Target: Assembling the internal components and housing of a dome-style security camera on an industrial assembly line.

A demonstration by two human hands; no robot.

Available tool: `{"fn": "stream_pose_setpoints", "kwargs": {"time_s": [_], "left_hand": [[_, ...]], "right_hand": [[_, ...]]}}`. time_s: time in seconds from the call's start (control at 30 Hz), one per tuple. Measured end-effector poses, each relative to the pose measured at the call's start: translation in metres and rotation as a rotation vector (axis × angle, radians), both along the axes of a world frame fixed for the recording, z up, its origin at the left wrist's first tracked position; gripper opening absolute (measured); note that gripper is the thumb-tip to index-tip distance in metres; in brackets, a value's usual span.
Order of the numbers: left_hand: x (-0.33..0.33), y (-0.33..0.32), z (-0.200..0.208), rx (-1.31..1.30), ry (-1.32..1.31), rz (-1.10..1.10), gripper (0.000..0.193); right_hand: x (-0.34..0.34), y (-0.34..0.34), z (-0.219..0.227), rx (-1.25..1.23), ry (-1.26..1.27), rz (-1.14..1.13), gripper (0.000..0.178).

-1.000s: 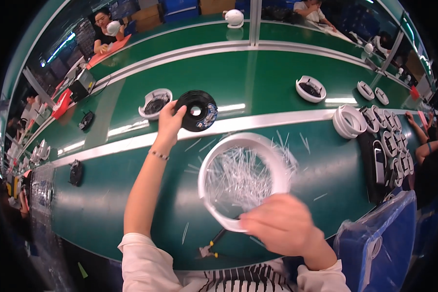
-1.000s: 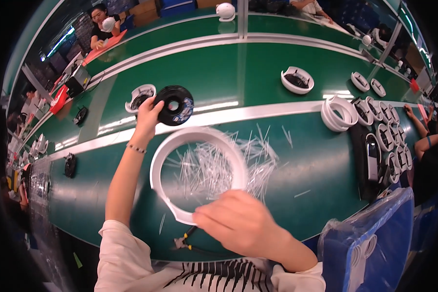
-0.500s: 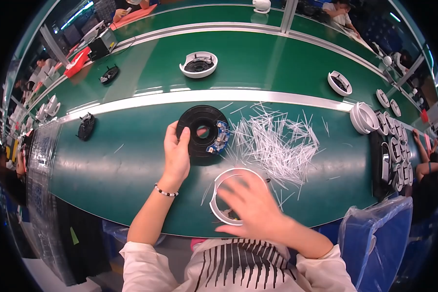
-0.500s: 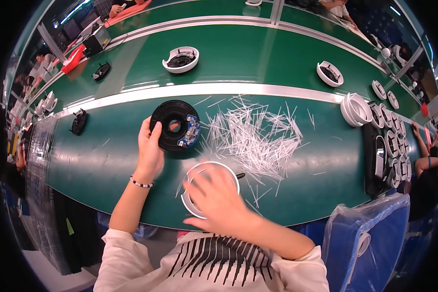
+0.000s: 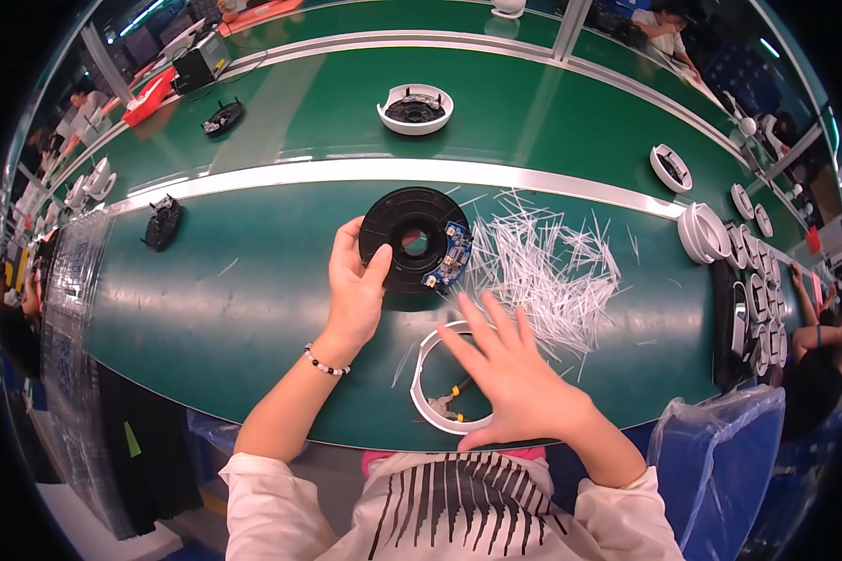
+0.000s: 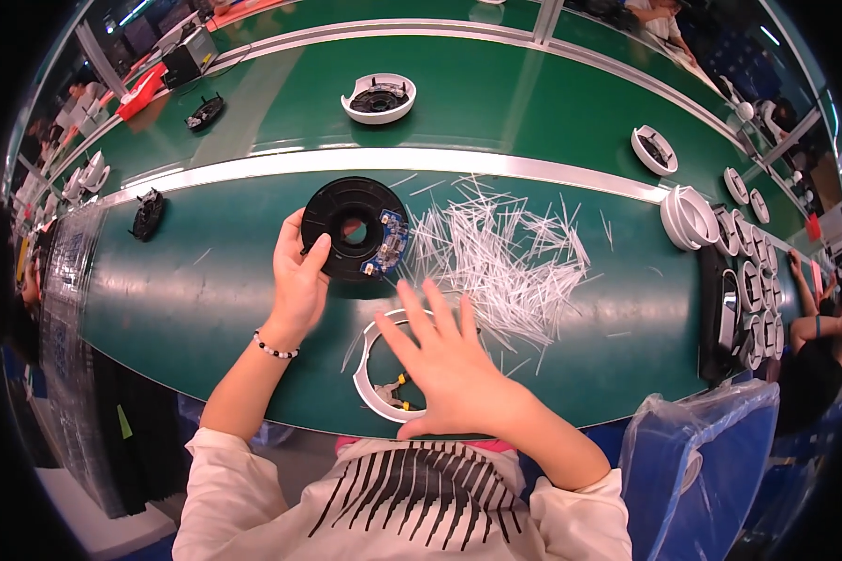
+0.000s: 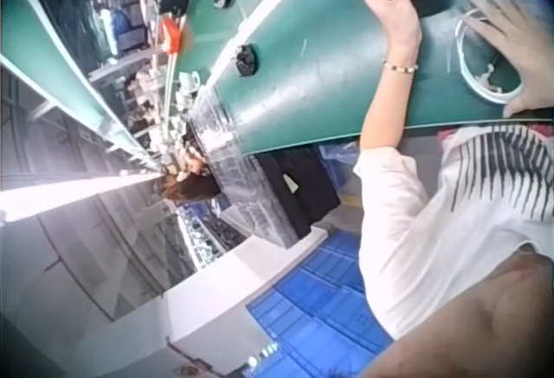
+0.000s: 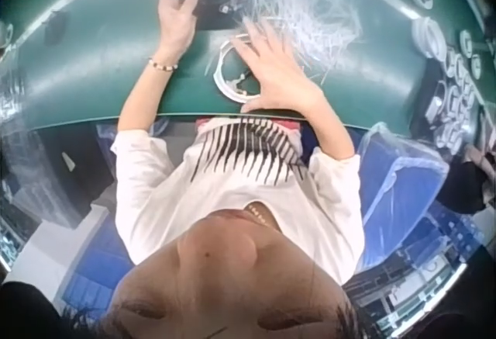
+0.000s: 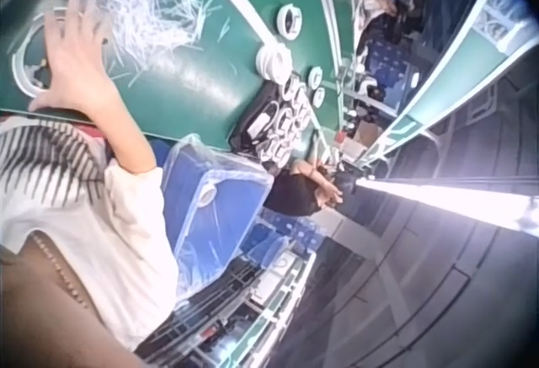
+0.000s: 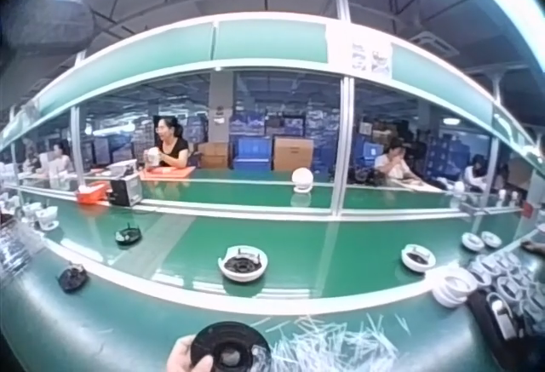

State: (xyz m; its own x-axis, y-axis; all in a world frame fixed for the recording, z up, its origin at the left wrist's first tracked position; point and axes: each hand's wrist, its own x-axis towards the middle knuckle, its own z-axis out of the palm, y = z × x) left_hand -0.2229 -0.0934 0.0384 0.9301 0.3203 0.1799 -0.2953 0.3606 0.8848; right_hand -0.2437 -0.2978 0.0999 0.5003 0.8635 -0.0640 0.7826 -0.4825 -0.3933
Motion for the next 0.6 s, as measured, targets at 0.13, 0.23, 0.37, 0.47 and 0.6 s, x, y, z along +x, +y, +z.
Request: {"fn": "stream_pose_setpoints", "kwargs": {"time_s": [0.13, 0.23, 0.37, 0.47, 0.6], "left_hand": [[-0.003, -0.002, 0.006, -0.086, 0.053, -0.048, 0.037], [-0.006, -0.003, 0.005, -0.123, 0.063, -0.047, 0.04], [-0.008, -0.017, -0.001, -0.045, -0.003, -0.11, 0.047], [-0.013, -0.032, -0.002, -0.017, -0.03, -0.239, 0.059], [-0.02, -0.031, 0.005, -0.202, 0.137, -0.578, 0.064]], "right_hand": [[0.004, 0.001, -0.007, 0.03, 0.129, 0.028, 0.101], [0.013, -0.004, 0.003, 0.283, 0.163, 0.032, 0.102], [0.029, -0.008, -0.003, 1.223, 0.558, -0.33, 0.108], [0.039, 0.009, -0.023, 1.266, 0.774, -0.509, 0.106], [0.044, 0.016, -0.027, 1.274, 0.796, -0.527, 0.107]]}}
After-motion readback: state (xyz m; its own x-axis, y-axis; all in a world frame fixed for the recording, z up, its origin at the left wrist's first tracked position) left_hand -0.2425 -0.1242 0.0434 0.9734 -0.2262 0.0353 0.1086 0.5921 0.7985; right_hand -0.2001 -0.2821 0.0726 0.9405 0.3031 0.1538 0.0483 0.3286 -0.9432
